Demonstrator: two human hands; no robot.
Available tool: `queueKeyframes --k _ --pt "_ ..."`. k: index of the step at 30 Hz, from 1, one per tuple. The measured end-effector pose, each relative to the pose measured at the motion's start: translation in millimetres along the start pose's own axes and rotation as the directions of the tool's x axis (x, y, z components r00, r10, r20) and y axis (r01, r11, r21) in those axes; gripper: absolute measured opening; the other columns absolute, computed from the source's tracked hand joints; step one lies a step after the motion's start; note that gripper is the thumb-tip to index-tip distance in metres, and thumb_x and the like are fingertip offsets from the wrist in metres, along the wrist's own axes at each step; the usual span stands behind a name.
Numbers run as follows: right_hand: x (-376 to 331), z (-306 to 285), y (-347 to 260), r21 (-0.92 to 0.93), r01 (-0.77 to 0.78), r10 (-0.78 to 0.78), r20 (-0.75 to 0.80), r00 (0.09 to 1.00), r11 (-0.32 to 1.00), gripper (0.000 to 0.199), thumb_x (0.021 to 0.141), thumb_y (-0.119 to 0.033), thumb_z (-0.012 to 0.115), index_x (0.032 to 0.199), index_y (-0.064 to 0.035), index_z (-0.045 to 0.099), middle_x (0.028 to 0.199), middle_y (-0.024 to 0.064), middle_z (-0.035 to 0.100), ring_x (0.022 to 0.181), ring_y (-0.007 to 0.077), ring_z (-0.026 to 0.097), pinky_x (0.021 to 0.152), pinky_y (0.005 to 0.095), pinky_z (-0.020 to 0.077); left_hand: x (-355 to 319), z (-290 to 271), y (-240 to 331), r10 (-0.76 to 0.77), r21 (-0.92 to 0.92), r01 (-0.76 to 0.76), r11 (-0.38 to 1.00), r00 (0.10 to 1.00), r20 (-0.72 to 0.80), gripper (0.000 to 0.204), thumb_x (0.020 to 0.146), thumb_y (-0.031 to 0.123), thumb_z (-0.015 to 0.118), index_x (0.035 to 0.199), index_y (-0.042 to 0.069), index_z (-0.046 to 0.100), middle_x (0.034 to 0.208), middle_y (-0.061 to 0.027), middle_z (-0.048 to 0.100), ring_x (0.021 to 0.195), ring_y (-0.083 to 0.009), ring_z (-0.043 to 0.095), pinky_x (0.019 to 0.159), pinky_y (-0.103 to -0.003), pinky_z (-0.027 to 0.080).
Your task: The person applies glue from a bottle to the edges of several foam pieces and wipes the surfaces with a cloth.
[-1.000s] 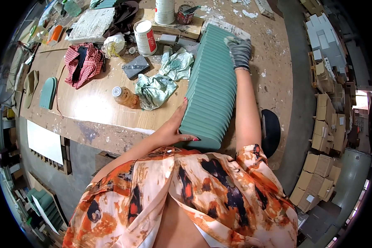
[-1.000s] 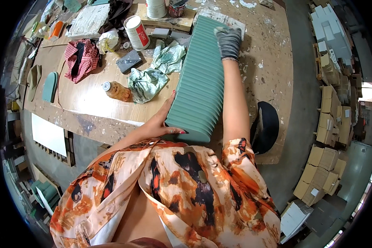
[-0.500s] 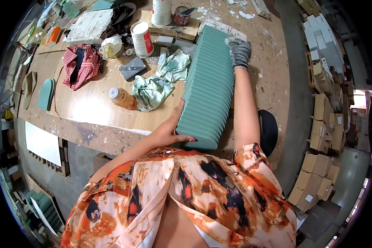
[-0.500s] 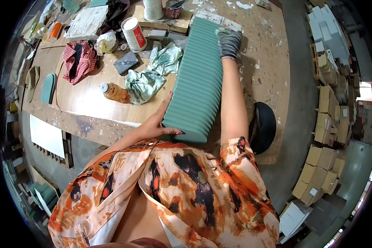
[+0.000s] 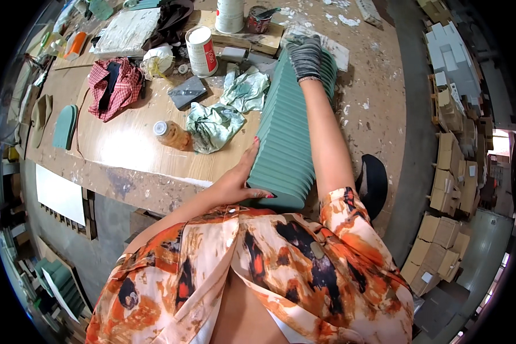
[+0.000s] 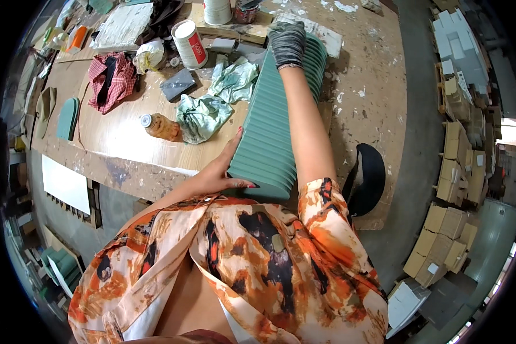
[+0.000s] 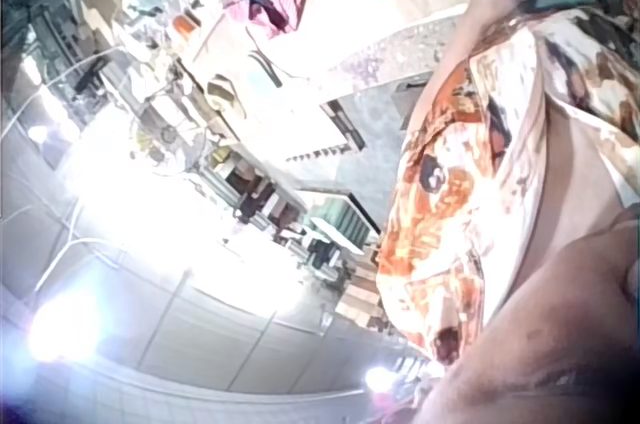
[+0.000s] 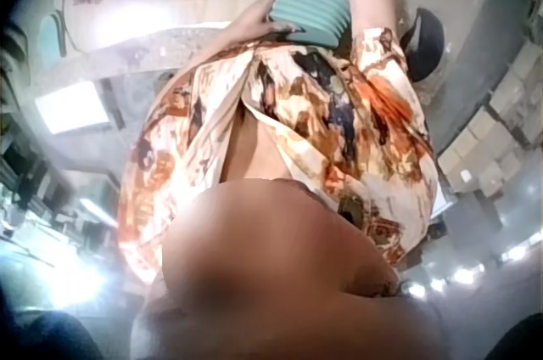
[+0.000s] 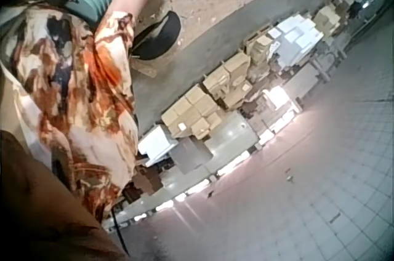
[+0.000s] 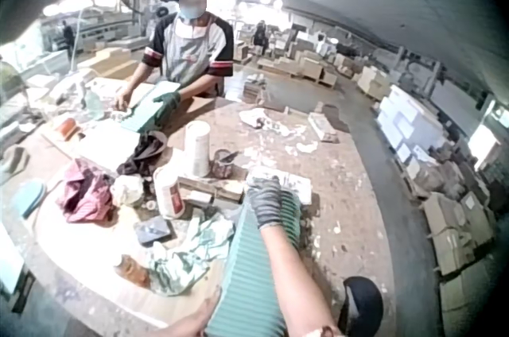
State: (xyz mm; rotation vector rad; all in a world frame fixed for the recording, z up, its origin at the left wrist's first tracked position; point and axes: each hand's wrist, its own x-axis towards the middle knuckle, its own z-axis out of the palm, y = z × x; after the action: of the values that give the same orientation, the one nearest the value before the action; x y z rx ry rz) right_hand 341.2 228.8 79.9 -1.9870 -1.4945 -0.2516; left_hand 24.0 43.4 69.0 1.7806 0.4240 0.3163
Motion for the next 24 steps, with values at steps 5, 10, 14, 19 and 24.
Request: queueKeyframes --k 5,10,14,19,24 --pt "-13.0 -14.9 76.3 0.223 -0.225 0.220 0.047 0.974 0.949 0.023 0.078 -0.019 0.080 0.090 -0.0006 0.076 0.086 0.0104 0.075 0.077 0.0186 0.068 0.079 0.0328 0.0527 2.6 3.8 -4.9 0.030 -0.003 -0.030 1.000 1.000 0.004 0.125 0.075 0.022 0.086 0.157 0.003 -0.007 0.162 -0.0272 0.005 0.151 -0.0388 0.013 0.120 -0.041 0.023" --pt "-40.1 -51.0 112.4 0.391 -0.420 0.424 0.080 0.902 0.819 0.022 0.076 -0.011 0.081 0.094 0.0020 0.076 0.087 0.0057 0.076 0.074 0.0154 0.068 0.077 0.0294 0.0536 -1.1 4.7 -10.9 0.033 -0.004 -0.033 0.999 0.999 -0.023 0.124 0.075 0.023 0.086 0.157 0.003 -0.005 0.162 -0.0273 0.006 0.151 -0.0386 0.013 0.120 -0.041 0.023" --pt "-69.4 -46.8 165.2 0.689 -0.504 0.493 0.240 0.836 0.521 0.011 0.083 -0.005 0.074 0.090 0.0033 0.076 0.086 0.0084 0.075 0.071 0.0142 0.067 0.068 0.0274 0.0527 1.1 5.1 -9.1 0.038 -0.020 -0.039 0.999 0.999 -0.030 0.124 0.075 0.023 0.087 0.157 0.002 -0.004 0.162 -0.0278 0.006 0.150 -0.0386 0.014 0.120 -0.041 0.023" --pt "-66.5 -52.4 200.9 0.433 -0.622 0.436 0.457 0.775 0.652 0.024 0.091 -0.008 0.063 0.110 0.0042 0.069 0.102 0.0098 0.073 0.090 0.0156 0.068 0.083 0.0262 0.0521 2.4 4.2 -5.4 0.040 -0.034 -0.040 0.999 0.999 -0.014 0.124 0.075 0.025 0.086 0.157 0.002 -0.005 0.162 -0.0275 0.006 0.150 -0.0383 0.014 0.120 -0.040 0.024" --pt "-37.4 -41.2 158.2 0.453 -0.521 0.438 0.282 0.854 0.723 0.025 0.085 -0.011 0.072 0.104 0.0046 0.073 0.098 0.0098 0.075 0.087 0.0166 0.071 0.082 0.0301 0.0547 -0.2 4.8 -12.8 0.050 0.008 -0.050 0.999 0.999 -0.019 0.125 0.076 0.027 0.086 0.157 0.003 -0.006 0.162 -0.0273 0.007 0.150 -0.0384 0.014 0.119 -0.041 0.026"
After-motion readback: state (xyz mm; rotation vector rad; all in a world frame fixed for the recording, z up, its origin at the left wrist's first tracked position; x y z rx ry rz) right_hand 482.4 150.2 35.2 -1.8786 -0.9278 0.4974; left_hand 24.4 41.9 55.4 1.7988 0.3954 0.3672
